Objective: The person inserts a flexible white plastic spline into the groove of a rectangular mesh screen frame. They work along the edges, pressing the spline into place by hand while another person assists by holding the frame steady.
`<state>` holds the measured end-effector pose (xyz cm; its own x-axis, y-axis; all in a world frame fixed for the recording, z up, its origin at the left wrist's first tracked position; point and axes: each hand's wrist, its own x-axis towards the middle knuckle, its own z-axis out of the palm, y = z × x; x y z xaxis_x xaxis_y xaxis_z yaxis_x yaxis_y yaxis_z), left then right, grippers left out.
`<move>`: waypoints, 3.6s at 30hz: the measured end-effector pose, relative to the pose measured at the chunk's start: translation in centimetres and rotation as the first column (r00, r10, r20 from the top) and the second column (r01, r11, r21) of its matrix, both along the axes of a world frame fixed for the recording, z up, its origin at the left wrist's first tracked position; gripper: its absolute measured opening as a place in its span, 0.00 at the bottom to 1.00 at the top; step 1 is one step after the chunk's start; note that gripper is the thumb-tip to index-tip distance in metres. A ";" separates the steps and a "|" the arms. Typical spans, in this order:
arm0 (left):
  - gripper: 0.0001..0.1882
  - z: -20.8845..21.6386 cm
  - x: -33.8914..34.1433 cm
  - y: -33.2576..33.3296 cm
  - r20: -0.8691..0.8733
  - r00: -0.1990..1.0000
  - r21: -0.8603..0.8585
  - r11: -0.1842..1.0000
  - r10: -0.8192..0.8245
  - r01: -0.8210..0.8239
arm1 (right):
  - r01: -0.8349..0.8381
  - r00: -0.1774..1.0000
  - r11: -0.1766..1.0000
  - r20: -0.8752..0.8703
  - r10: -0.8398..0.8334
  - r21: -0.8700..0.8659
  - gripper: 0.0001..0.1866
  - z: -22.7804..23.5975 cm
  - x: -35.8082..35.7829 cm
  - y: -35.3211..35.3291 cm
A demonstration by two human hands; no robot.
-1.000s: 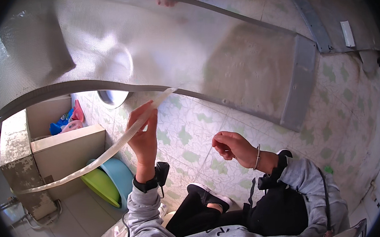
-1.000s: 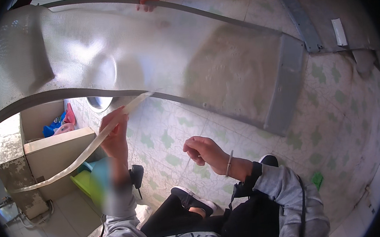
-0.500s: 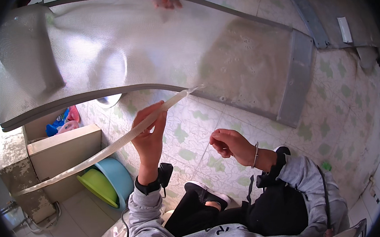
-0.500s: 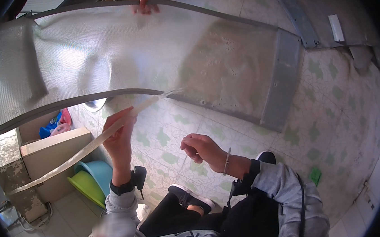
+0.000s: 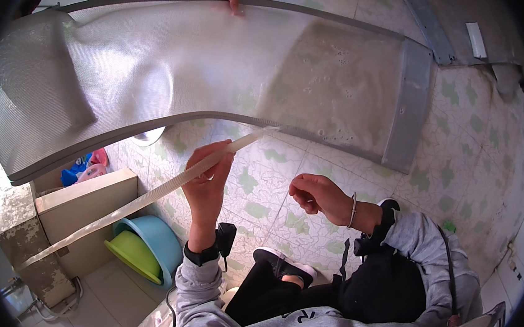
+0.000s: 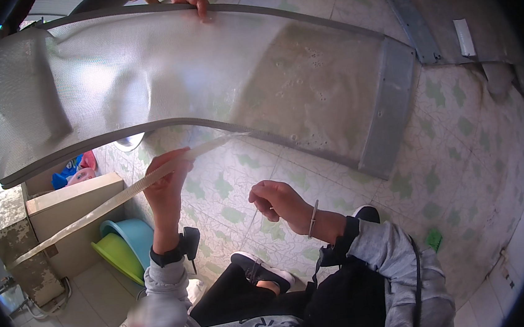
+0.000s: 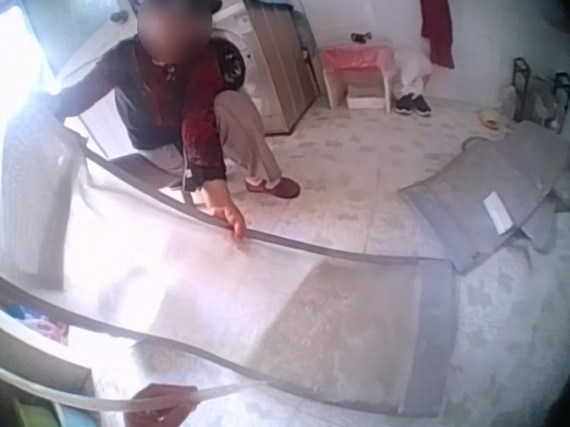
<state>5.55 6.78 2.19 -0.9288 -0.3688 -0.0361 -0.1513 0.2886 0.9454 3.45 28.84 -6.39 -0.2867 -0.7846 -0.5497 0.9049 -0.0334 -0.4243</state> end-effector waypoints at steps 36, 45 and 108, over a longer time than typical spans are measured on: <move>0.12 -0.1 -2.1 -1.8 -0.265 0.944 -0.094 0.969 0.196 -0.227 | 0.010 0.999 0.998 0.044 -0.013 0.061 0.11 -0.2 0.2 -0.2; 0.14 1.3 -2.9 0.9 -0.244 0.969 0.057 0.998 0.040 -0.027 | 0.014 0.998 0.998 0.056 -0.017 0.061 0.11 -0.2 0.1 -0.1; 0.11 10.1 -3.6 4.6 -0.278 0.956 -0.122 0.991 -0.089 0.056 | 0.051 0.997 0.998 0.059 -0.054 0.047 0.11 -0.6 0.0 1.4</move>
